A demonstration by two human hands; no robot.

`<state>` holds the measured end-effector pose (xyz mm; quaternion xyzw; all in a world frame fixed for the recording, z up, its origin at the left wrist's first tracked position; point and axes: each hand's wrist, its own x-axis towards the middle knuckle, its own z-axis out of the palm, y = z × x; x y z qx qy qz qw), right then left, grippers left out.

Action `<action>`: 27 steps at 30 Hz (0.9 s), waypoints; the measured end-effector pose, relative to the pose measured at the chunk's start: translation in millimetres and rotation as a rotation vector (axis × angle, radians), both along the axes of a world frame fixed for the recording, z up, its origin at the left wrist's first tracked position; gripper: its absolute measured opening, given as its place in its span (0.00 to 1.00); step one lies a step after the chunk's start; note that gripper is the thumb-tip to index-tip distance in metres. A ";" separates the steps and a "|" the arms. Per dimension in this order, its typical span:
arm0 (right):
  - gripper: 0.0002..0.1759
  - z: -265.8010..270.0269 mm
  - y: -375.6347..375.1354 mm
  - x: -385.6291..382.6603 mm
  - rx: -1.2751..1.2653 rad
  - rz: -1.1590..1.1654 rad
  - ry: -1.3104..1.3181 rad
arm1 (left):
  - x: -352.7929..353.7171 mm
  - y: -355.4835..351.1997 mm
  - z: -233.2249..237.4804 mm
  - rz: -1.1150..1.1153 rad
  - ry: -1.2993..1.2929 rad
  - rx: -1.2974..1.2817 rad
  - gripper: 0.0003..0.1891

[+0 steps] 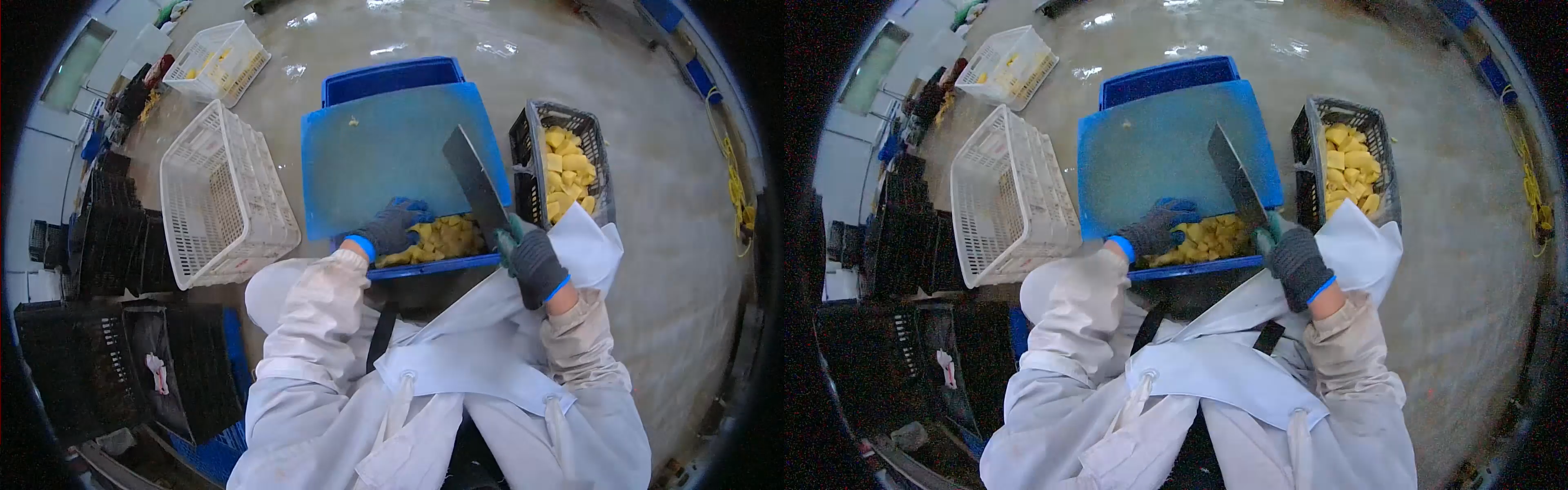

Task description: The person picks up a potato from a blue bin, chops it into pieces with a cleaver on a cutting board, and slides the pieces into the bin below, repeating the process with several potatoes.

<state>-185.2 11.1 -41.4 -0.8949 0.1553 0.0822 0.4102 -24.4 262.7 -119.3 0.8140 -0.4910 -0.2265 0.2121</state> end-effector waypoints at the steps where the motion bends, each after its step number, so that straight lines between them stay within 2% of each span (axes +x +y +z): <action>1: 0.17 -6.3 -6.4 2.6 -0.093 0.044 -0.078 | -5.3 12.2 -1.1 0.046 0.089 -0.074 0.22; 4: 0.18 -14.5 -20.4 14.5 -0.359 0.152 -0.235 | -8.9 57.2 11.3 0.405 0.508 -0.272 0.19; 6: 0.18 -7.6 -24.7 30.0 -0.414 0.177 -0.197 | 0.8 86.3 22.2 0.558 0.399 -0.365 0.18; 8: 0.20 -5.3 -29.0 50.8 -0.518 0.202 -0.173 | 14.2 117.4 25.7 0.840 0.453 -0.381 0.19; 9: 0.21 -11.4 -32.9 62.7 -0.583 0.247 -0.222 | 17.3 130.3 23.8 0.931 0.483 -0.486 0.18; 11: 0.24 -32.5 -41.7 84.9 -0.713 0.339 -0.325 | 21.0 150.1 14.7 1.115 0.535 -0.702 0.17; 14: 0.24 -55.4 -40.9 103.8 -0.769 0.356 -0.320 | 16.1 166.0 2.1 1.329 0.500 -0.732 0.18; 15: 0.24 -64.2 -38.2 105.5 -0.809 0.356 -0.323 | 18.9 176.0 -18.0 1.365 0.527 -0.774 0.22; 17: 0.24 -77.6 -33.6 108.5 -0.890 0.351 -0.327 | 28.2 208.2 -70.7 1.127 0.274 -0.639 0.21; 20: 0.26 -73.0 -25.4 120.3 -0.786 0.432 -0.079 | 35.4 197.8 -58.5 1.141 0.271 -0.374 0.22; 21: 0.25 -73.4 -23.4 120.7 -0.803 0.447 -0.089 | 42.5 196.0 -58.7 1.127 0.283 -0.372 0.21; 23: 0.24 -75.4 -20.7 119.5 -0.833 0.476 -0.104 | 56.2 192.5 -59.3 0.976 0.133 -0.214 0.20; 25: 0.24 -86.4 -37.0 124.2 -0.822 0.372 -0.267 | 68.7 175.3 -32.2 0.676 -0.181 0.085 0.16; 27: 0.22 -112.8 -70.6 132.0 -0.722 0.225 -0.365 | 76.1 158.6 -33.2 0.903 0.117 -0.093 0.18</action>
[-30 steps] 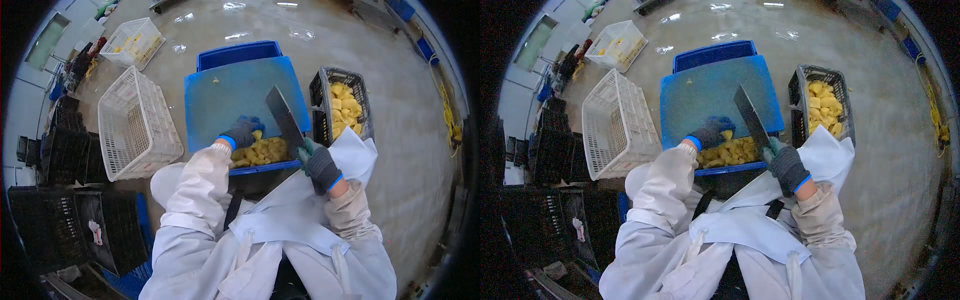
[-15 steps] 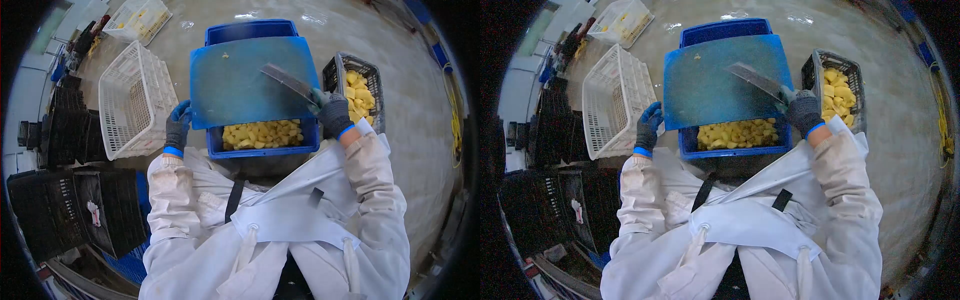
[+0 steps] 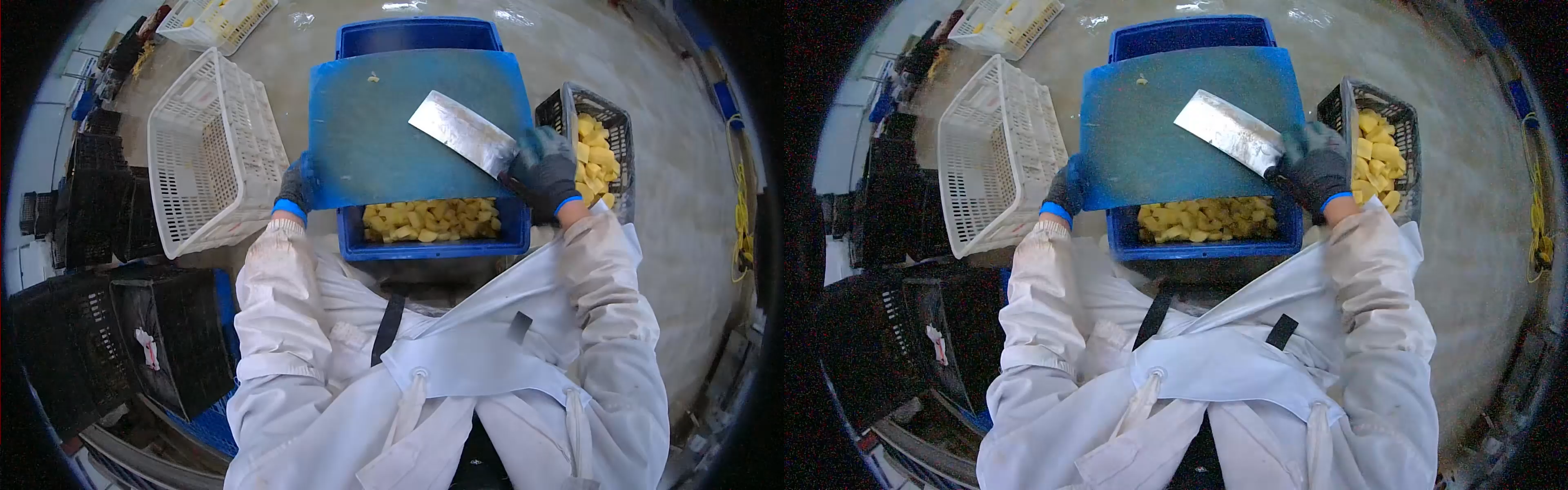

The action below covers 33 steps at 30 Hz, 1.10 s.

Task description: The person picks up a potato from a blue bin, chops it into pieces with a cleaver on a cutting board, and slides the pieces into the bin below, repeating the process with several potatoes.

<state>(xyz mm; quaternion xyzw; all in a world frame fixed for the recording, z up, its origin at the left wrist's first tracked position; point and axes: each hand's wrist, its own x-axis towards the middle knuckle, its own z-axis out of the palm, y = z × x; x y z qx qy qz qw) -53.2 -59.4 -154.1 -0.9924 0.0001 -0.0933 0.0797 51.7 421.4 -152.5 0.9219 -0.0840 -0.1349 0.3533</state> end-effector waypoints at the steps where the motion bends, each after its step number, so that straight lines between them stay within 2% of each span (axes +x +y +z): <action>1: 0.20 -30.8 -26.4 8.7 0.115 -0.062 -0.035 | 5.7 -2.7 -2.9 0.118 0.099 -0.130 0.21; 2: 0.19 -60.0 -47.8 17.9 0.231 -0.125 -0.071 | 18.6 6.3 -28.3 0.122 0.104 -0.180 0.22; 3: 0.18 -62.1 -49.5 21.7 0.388 -0.159 0.043 | 35.8 24.7 -75.7 0.125 0.109 -0.230 0.24; 5: 0.18 -66.5 -53.0 29.6 0.678 -0.278 0.254 | 56.4 42.8 -121.6 0.154 0.146 -0.265 0.23; 6: 0.18 -71.2 -52.4 33.2 0.734 -0.306 0.347 | 59.4 40.2 -120.8 0.181 0.180 -0.249 0.21; 8: 0.20 -79.5 -55.7 36.9 0.772 -0.321 0.417 | 55.7 33.2 -121.4 0.225 0.142 0.018 0.20; 10: 0.25 -76.9 -60.9 31.7 0.741 -0.316 0.363 | 35.7 -10.4 -49.5 0.222 -0.011 0.516 0.20; 12: 0.24 -51.4 -49.3 18.6 0.674 -0.167 0.140 | 26.6 -26.4 -25.2 0.154 -0.162 0.284 0.22; 13: 0.23 -34.2 -54.3 12.1 0.601 -0.173 0.108 | 26.7 -34.7 -10.9 0.118 -0.239 0.167 0.23; 15: 0.23 -0.1 -64.7 -1.1 0.453 -0.192 0.045 | 28.1 -71.0 17.5 0.213 0.046 -0.203 0.21; 17: 0.31 50.1 -84.3 -16.8 0.288 -0.148 -0.058 | 28.5 -109.3 26.0 0.200 0.136 -0.539 0.14; 18: 0.36 73.5 -95.0 -26.2 0.203 -0.123 -0.107 | 26.4 -135.3 35.6 0.196 0.203 -0.740 0.14; 20: 0.39 108.3 -115.3 -47.1 0.131 -0.178 -0.139 | 19.2 -198.6 60.1 0.186 0.337 -1.146 0.15; 22: 0.32 88.0 -197.8 -69.5 0.545 -0.530 0.009 | 4.1 -260.7 76.0 0.191 0.286 -1.157 0.20; 24: 0.22 54.5 -289.7 -96.8 1.149 -0.878 0.051 | 17.4 -305.6 19.2 -0.238 -0.385 -0.553 0.16; 25: 0.18 52.5 -301.3 -123.9 1.349 -0.958 -0.058 | 7.8 -335.5 22.2 -0.177 -0.307 -0.611 0.15; 28: 0.20 35.6 -319.6 -182.2 1.518 -1.048 -0.276 | -22.1 -413.0 7.2 0.009 -0.025 -0.647 0.17; 30: 0.21 17.1 -335.4 -208.8 1.595 -1.113 -0.258 | -36.0 -441.1 19.8 0.150 0.303 -0.634 0.22; 31: 0.23 29.8 -316.7 -204.9 1.728 -1.161 -0.260 | -38.5 -449.2 10.9 0.142 0.337 -0.586 0.24; 33: 0.28 15.5 -319.5 -205.9 1.879 -1.138 -0.321 | -43.1 -464.2 -7.7 0.121 0.411 -0.490 0.31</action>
